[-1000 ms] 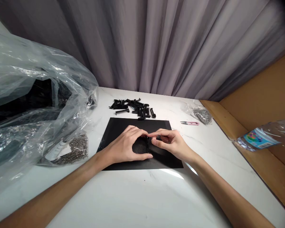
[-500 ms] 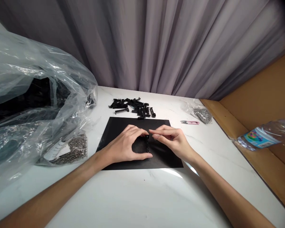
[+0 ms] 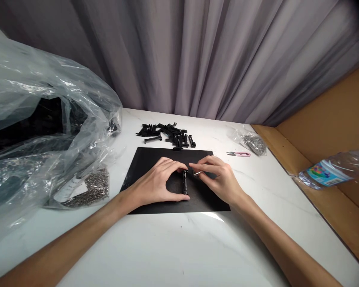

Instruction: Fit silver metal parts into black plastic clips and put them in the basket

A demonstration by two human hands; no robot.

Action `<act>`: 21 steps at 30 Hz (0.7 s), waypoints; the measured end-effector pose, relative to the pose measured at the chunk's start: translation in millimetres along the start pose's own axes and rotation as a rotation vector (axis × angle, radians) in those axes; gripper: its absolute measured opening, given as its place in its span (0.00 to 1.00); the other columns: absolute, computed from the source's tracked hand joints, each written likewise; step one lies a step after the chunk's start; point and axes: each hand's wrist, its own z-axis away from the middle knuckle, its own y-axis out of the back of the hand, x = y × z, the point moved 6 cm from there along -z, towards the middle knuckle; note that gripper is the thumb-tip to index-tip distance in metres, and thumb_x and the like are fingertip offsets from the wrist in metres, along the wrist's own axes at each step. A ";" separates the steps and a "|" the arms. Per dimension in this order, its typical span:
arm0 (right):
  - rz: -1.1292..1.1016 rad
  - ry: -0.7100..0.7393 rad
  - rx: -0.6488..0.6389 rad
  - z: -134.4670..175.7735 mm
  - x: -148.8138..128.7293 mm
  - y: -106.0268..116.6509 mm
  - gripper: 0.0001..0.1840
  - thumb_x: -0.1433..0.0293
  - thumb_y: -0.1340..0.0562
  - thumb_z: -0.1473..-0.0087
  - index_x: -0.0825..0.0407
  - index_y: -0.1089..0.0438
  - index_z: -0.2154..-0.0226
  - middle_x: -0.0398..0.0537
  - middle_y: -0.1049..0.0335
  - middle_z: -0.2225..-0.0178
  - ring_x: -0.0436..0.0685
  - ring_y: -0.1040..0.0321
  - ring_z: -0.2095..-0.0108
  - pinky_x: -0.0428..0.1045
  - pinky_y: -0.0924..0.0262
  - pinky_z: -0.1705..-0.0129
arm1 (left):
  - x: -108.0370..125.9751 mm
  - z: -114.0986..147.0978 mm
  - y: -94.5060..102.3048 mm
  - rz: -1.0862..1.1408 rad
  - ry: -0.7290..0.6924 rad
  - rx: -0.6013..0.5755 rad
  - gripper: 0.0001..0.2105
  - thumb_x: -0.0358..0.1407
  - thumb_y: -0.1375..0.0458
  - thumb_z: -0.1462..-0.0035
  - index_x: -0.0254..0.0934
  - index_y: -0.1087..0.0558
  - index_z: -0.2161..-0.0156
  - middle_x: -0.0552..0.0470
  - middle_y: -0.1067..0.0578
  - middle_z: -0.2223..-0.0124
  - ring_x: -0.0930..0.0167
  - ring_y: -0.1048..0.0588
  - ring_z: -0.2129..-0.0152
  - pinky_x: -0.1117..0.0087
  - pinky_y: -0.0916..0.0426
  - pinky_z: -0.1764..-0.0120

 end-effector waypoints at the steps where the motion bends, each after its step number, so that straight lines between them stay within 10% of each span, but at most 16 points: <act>1: -0.005 0.000 0.005 0.1 -0.8 0.1 0.19 0.78 0.37 0.40 0.45 0.19 0.52 0.46 0.22 0.62 0.57 0.28 0.60 0.54 0.33 0.57 | 0.6 -0.1 0.9 -0.004 -0.004 0.014 0.31 0.51 0.27 0.51 0.38 0.28 0.47 0.48 0.21 0.55 0.59 0.25 0.56 0.57 0.29 0.51; 8: -0.193 -0.190 0.102 -1.3 3.4 5.0 0.04 0.66 0.29 0.41 0.47 0.21 0.61 0.44 0.18 0.63 0.55 0.26 0.65 0.51 0.40 0.67 | 14.1 -0.3 11.0 -0.033 -0.106 0.165 0.29 0.45 0.28 0.48 0.36 0.31 0.45 0.47 0.22 0.55 0.61 0.24 0.57 0.56 0.31 0.49; 21: -0.367 -0.120 0.092 -2.8 -4.0 5.8 0.02 0.67 0.30 0.39 0.47 0.22 0.65 0.45 0.23 0.63 0.56 0.28 0.59 0.54 0.34 0.54 | 32.7 2.1 17.5 -0.046 -0.203 0.279 0.30 0.45 0.29 0.48 0.37 0.32 0.44 0.47 0.21 0.55 0.60 0.21 0.58 0.56 0.31 0.52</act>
